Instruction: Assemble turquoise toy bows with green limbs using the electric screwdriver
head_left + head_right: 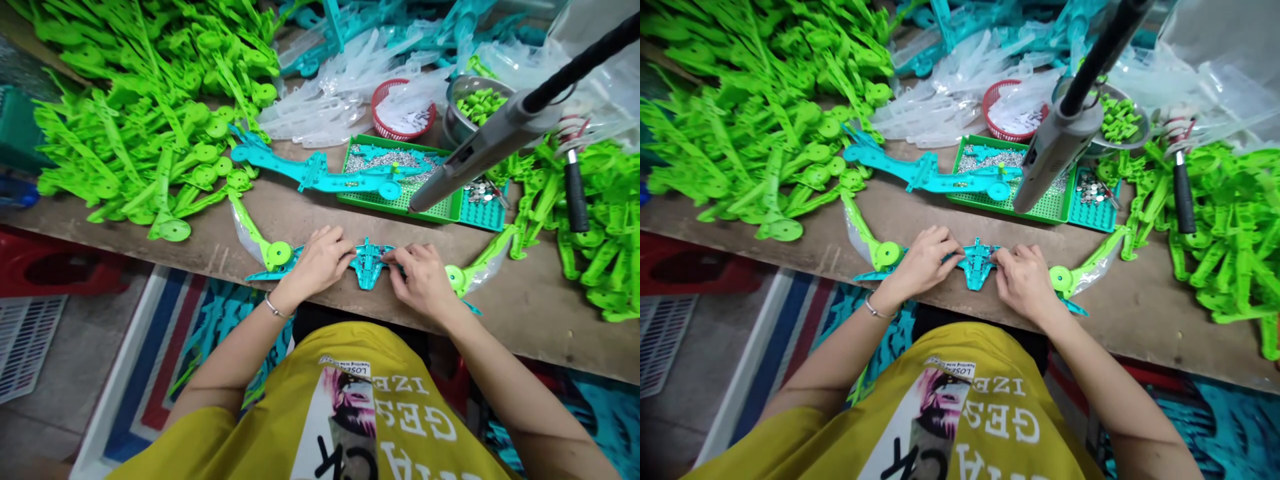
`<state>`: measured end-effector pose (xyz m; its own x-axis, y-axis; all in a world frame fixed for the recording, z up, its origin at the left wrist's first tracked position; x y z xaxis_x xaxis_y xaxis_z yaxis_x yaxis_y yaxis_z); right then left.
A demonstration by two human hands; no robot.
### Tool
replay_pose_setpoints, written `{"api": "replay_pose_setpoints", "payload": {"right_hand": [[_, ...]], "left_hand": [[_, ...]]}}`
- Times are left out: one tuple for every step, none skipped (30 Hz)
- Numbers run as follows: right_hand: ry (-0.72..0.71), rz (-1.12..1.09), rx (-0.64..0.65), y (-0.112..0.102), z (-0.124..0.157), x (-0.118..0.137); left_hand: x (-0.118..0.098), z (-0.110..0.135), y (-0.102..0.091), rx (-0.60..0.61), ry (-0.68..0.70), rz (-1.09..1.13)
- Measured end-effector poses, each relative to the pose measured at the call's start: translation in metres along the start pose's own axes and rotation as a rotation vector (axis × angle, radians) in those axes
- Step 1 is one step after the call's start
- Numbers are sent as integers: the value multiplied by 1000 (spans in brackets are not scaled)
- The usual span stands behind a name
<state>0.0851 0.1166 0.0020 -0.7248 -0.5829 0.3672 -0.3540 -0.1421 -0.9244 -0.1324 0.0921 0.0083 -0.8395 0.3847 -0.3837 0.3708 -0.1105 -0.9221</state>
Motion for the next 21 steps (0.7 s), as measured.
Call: {"api": "replay_pose_setpoints", "payload": {"right_hand": [[0, -2, 2, 0, 0, 0], [1, -1, 4, 0, 0, 0], [3, 0, 6, 0, 0, 0], [6, 1, 7, 0, -1, 0], [8, 2, 7, 0, -1, 0], [9, 3, 7, 0, -1, 1], [10, 3, 6, 0, -1, 1], [10, 2, 6, 0, -1, 2], [11, 0, 5, 0, -1, 2], [13, -2, 5, -1, -1, 2], [16, -3, 7, -1, -1, 3], [18, -3, 9, -1, -1, 3], [20, -3, 10, -1, -1, 3], [20, 1, 11, -1, -1, 3], [19, 6, 11, -1, -1, 3], [16, 10, 12, -1, -1, 2], [14, 14, 14, -1, -1, 2], [13, 16, 16, -1, -1, 2], [13, 16, 20, -1, -1, 1], [13, 15, 25, -1, -1, 1], [12, 13, 28, -1, -1, 1]], "left_hand": [[-1, -2, 1, -10, -48, 3], [-2, -3, 2, -16, -91, 11], [-4, -5, 4, -17, -123, 18], [-6, -6, 5, -13, -144, 17], [-9, -6, 6, -3, -154, 5], [-12, -6, 6, 9, -155, -17], [-15, -5, 7, 21, -147, -44], [-18, -2, 8, 31, -134, -73], [-21, 1, 9, 34, -114, -102], [-24, 5, 11, 28, -89, -125], [-27, 10, 13, 11, -60, -140], [-28, 15, 16, -18, -32, -147], [-30, 19, 19, -58, -7, -143], [-30, 24, 22, -109, 8, -128], [-29, 28, 24, -170, 10, -104], [-27, 32, 27, -230, 3, -76], [-25, 34, 28, -277, 1, -49], [-24, 36, 30, -304, 12, -30], [-22, 37, 31, -314, 38, -24], [-22, 38, 31, -307, 76, -29], [-22, 38, 31, -289, 117, -41]]}}
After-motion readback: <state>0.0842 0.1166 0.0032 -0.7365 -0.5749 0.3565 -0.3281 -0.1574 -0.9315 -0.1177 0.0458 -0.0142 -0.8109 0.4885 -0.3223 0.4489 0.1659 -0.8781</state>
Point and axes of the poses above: each hand's wrist, its own z-axis away from the middle knuckle, its own y-axis out of the palm, x = y × z, the point moved 2 cm from there along -z, towards the middle knuckle, and after that the axes turned 6 degrees about y, right-handed, at the moved point
